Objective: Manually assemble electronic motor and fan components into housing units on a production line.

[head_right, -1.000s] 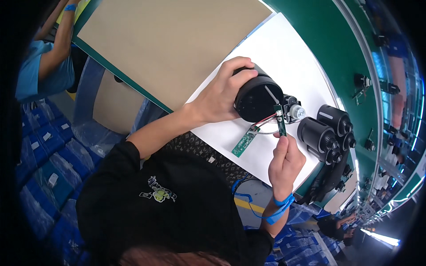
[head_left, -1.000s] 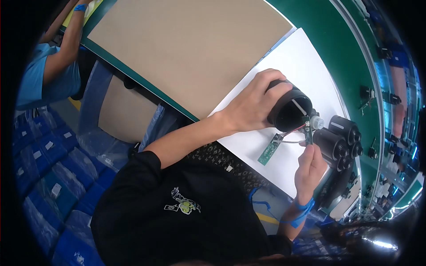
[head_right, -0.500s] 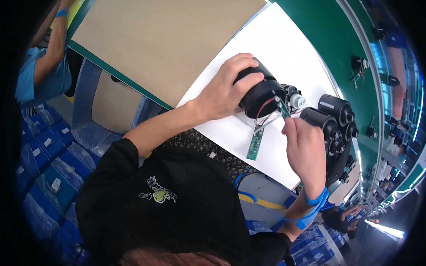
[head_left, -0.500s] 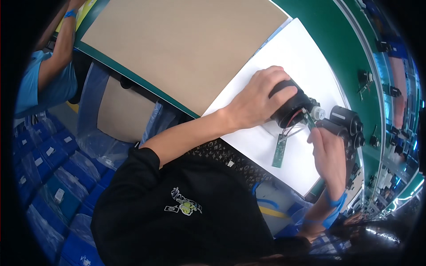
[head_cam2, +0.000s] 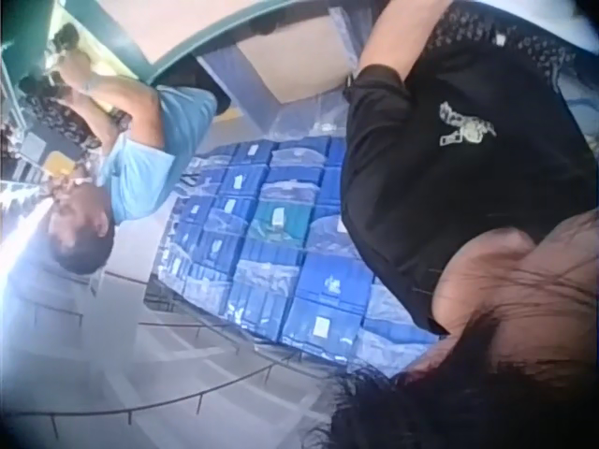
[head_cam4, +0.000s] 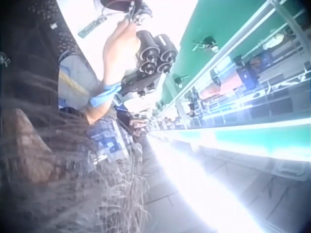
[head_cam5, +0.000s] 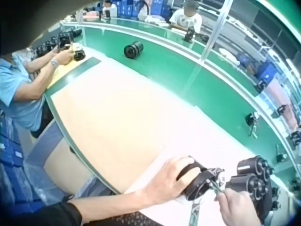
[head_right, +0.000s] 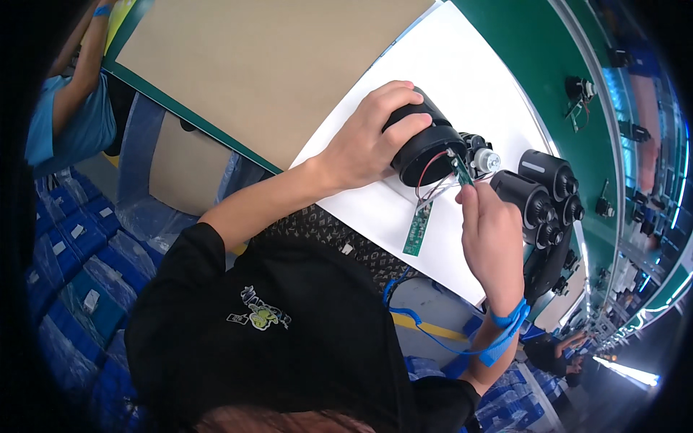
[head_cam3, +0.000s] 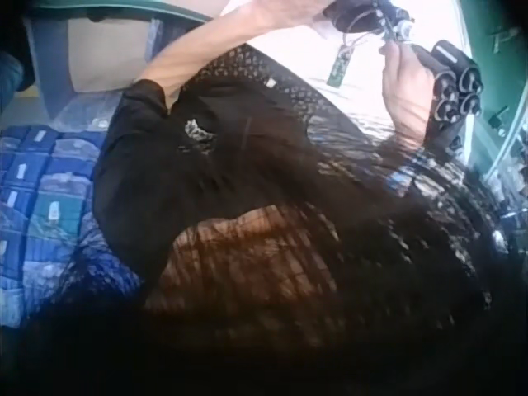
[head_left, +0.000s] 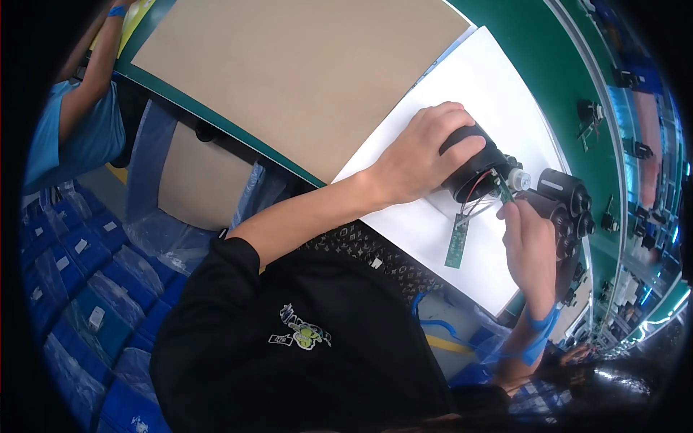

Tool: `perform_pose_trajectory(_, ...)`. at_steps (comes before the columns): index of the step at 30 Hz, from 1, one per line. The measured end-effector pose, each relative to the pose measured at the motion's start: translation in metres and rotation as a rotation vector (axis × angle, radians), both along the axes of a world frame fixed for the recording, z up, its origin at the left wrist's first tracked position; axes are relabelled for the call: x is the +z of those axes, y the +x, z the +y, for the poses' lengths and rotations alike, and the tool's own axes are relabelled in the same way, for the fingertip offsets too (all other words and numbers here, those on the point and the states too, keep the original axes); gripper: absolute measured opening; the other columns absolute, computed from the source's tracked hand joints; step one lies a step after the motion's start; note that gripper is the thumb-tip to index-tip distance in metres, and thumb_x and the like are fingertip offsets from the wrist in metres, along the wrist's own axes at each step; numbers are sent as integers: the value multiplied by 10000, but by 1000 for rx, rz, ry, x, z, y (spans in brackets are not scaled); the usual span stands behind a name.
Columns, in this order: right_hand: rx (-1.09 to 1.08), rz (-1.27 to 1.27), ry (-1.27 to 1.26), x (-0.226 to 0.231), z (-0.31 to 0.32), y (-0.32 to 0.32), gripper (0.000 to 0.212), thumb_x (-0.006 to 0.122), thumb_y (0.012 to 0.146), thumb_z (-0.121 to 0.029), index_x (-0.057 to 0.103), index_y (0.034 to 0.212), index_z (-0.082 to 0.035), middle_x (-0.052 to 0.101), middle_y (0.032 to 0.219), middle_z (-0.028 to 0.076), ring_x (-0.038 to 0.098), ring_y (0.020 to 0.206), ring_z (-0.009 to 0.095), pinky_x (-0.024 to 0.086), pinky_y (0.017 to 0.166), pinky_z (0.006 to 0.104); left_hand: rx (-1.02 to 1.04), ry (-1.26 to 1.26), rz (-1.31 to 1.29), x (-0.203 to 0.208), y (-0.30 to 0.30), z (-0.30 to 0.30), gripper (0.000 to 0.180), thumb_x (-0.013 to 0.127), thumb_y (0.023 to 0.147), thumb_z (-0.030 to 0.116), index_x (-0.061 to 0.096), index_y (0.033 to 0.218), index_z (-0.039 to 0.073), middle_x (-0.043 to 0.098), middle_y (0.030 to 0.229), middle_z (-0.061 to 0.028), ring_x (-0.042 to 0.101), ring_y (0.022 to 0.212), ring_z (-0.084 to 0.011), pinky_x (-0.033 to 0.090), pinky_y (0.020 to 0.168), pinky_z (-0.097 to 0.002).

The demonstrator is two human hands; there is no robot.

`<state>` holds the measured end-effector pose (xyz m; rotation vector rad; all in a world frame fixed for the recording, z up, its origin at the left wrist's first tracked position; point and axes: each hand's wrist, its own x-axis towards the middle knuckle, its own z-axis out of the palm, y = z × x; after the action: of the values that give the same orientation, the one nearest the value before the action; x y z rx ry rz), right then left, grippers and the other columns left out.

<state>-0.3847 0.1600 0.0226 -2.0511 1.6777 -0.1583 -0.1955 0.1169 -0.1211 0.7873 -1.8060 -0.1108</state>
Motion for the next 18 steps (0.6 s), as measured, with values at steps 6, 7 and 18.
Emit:
perform_pose_trajectory(6,-75,-12,69,5,12,-14,300,483,1006,-191,625,840,15,478,487,115,490,417,223,362,455,347,38,-7,18,2,-8,1,638,727,729,62,399,1267,160,423,1195,-145,476,1145,-359,448,908,-450)
perform_pose_trajectory(7,-79,-21,64,2,13,-16,294,485,1005,-189,624,843,14,484,493,125,498,421,243,366,459,354,47,5,11,2,-8,2,635,727,730,62,400,1265,160,422,1193,-145,477,1142,-357,449,908,-449)
perform_pose_trajectory(18,14,-10,9,-9,11,-30,252,515,979,-160,619,833,17,533,557,189,546,514,375,405,512,431,30,-4,-33,-1,-20,7,614,724,732,66,415,1255,160,420,1202,-139,474,1151,-364,444,917,-460)
